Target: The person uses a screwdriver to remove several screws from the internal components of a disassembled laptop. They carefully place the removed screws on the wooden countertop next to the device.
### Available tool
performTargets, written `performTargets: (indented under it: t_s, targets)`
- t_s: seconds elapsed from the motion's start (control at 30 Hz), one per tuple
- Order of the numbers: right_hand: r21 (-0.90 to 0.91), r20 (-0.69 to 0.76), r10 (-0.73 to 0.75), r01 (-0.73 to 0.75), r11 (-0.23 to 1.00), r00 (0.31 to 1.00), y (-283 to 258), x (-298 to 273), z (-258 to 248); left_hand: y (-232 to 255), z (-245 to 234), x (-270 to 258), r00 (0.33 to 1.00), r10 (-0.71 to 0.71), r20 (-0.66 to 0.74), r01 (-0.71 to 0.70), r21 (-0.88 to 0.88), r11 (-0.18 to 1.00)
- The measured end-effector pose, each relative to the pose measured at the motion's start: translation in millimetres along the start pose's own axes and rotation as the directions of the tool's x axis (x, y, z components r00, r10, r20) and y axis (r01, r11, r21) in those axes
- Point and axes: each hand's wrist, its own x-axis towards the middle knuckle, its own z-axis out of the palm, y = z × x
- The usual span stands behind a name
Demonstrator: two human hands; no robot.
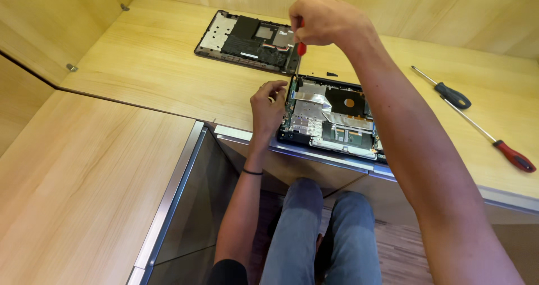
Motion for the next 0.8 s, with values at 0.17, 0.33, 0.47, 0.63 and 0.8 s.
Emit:
performTargets:
  t_s: [0.17,0.33,0.47,0.63,0.8]
  targets:
    - [0.026,-0.106,-0.095,0.098,0.995,0.990,3.0,13.2,18.5,2.2,-22.0,-23.6,0.984,-0.026,0.177,0.012,0.081,0.997]
    - [0.153,-0.325,-0.133,0.191,0.970,0.936,-21.6,-26.9,34.6,7.1,-28.6,-26.3,0.975,-0.042,0.216,0.037,0.026,0.999]
    - [0.307,-0.384,-0.078,0.207,0.929,0.920,-3.2,-42.7,52.2,-14.3,-23.8,-27.3,0.973,0.046,0.226,-0.059,0.053,0.997]
    - [0.534,-0.770,0.237,0.394,0.748,0.592,56.4,-82.3,56.6,-30.2,-17.5,-26.3,0.950,0.183,0.252,-0.225,0.150,0.963]
    - [0.830,-0.554,0.675,0.392,0.398,0.488,142.1,-165.9,96.6,-24.0,-16.4,-27.5,0.939,0.220,0.265,-0.270,0.169,0.948]
